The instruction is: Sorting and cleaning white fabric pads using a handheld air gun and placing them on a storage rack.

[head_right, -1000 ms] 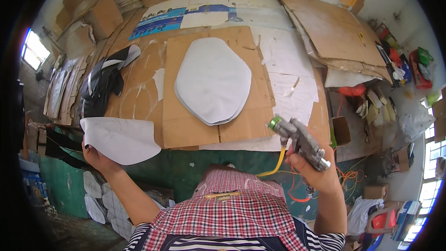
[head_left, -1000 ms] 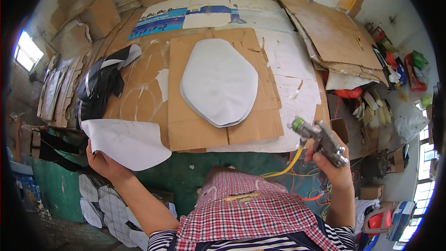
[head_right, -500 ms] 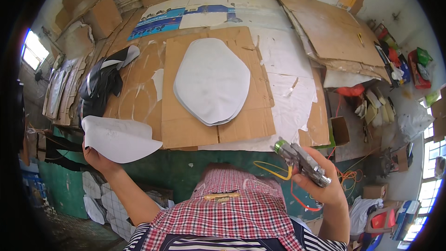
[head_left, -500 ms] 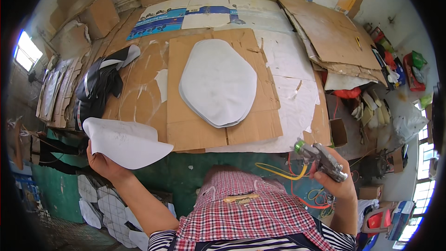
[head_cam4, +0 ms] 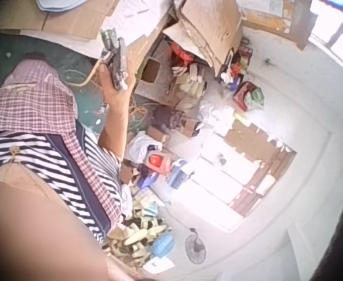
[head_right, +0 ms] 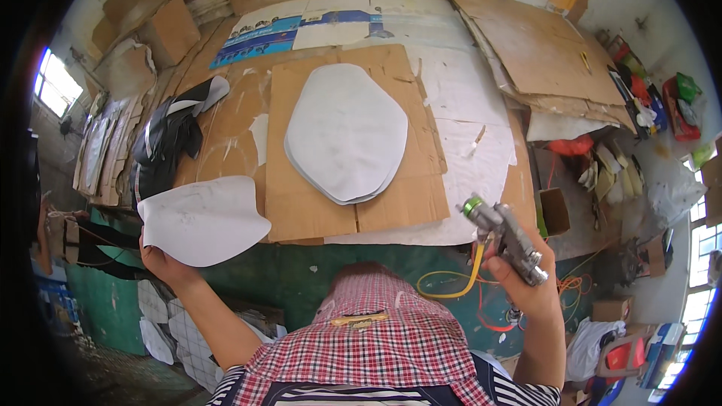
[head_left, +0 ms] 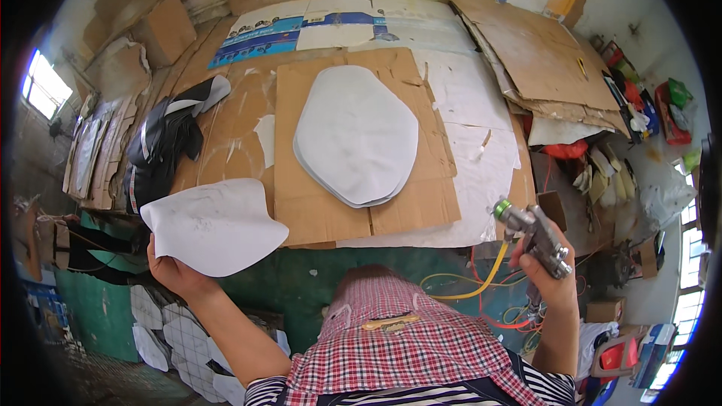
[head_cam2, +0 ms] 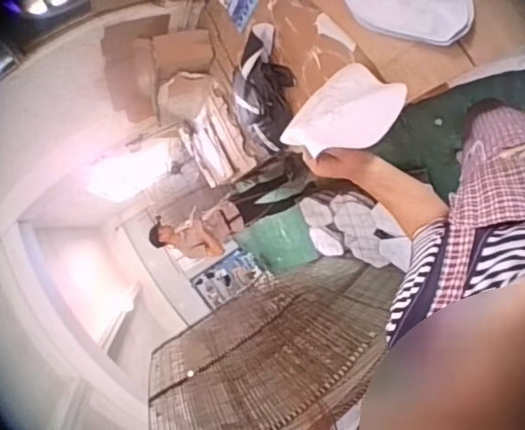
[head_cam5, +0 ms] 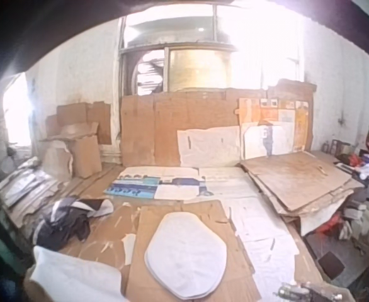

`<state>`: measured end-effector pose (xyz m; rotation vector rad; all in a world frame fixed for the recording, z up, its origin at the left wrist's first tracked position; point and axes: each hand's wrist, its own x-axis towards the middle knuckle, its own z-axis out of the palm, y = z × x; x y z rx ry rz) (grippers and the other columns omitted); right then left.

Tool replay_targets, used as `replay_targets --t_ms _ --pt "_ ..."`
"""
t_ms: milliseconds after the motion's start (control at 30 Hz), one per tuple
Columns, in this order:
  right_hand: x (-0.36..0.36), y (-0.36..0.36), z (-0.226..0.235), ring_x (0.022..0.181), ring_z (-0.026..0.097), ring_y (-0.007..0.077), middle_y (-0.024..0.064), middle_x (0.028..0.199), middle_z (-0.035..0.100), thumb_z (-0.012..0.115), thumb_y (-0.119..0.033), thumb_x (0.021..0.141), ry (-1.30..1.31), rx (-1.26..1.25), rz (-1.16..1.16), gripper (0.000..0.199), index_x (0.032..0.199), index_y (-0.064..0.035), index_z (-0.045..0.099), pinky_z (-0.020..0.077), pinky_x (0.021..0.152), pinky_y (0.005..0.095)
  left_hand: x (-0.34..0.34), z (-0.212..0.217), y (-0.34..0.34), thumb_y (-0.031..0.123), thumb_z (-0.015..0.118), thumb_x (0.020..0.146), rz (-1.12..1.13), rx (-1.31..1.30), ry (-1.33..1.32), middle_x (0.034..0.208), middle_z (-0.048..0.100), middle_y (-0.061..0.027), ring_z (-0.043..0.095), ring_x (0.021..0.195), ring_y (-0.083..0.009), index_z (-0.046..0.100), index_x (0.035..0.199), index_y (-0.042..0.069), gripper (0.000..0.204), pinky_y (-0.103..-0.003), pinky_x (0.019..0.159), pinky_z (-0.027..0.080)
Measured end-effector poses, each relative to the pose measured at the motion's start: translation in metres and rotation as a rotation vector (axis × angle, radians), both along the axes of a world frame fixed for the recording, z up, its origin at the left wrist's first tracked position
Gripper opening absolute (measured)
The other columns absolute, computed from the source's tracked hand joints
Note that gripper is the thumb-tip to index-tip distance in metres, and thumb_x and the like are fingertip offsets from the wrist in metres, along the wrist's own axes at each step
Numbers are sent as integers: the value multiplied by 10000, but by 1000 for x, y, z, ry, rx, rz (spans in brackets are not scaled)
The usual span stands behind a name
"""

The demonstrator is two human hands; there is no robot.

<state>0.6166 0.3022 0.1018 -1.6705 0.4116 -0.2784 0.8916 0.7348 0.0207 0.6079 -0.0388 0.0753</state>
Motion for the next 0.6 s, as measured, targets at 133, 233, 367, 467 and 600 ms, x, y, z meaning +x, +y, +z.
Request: replay_targets --t_ms 133,233,367,467,600 --pt "-13 -7 1 806 561 87 31 900 601 697 -82 802 11 -50 -13 539 1273 51 471 471 732 229 -6 9 -7 89 413 929 -9 -33 42 1059 636 -177 642 948 -295 572 1089 -82 284 -421 851 540" --pt "-23 -6 -2 786 547 75 14 892 599 707 -69 792 93 -53 64 564 1292 36 468 456 706 215 -1 -7 5 28 494 902 189 223 -69 1041 636 -160 655 890 -251 572 1079 -73 218 -383 804 562" --pt "1 0 -5 820 559 80 20 901 610 714 -29 770 7 7 -8 576 1289 32 472 462 730 234 3 -10 5 -19 562 866 200 268 -145 1023 638 -146 656 852 -210 571 1072 -65 210 -348 769 570" --pt "-6 -3 -4 819 562 89 21 896 608 701 -26 780 30 2 154 566 1293 30 468 465 729 241 0 -9 10 -17 564 867 191 166 -62 1017 639 -151 655 857 -218 571 1070 -68 210 -354 772 569" --pt "-5 -7 -8 813 563 98 35 901 606 695 -24 785 -5 -89 143 559 1292 24 465 467 730 246 -2 -1 12 -15 520 879 160 137 -59 1013 641 -156 659 852 -241 574 1074 -70 209 -365 765 575"
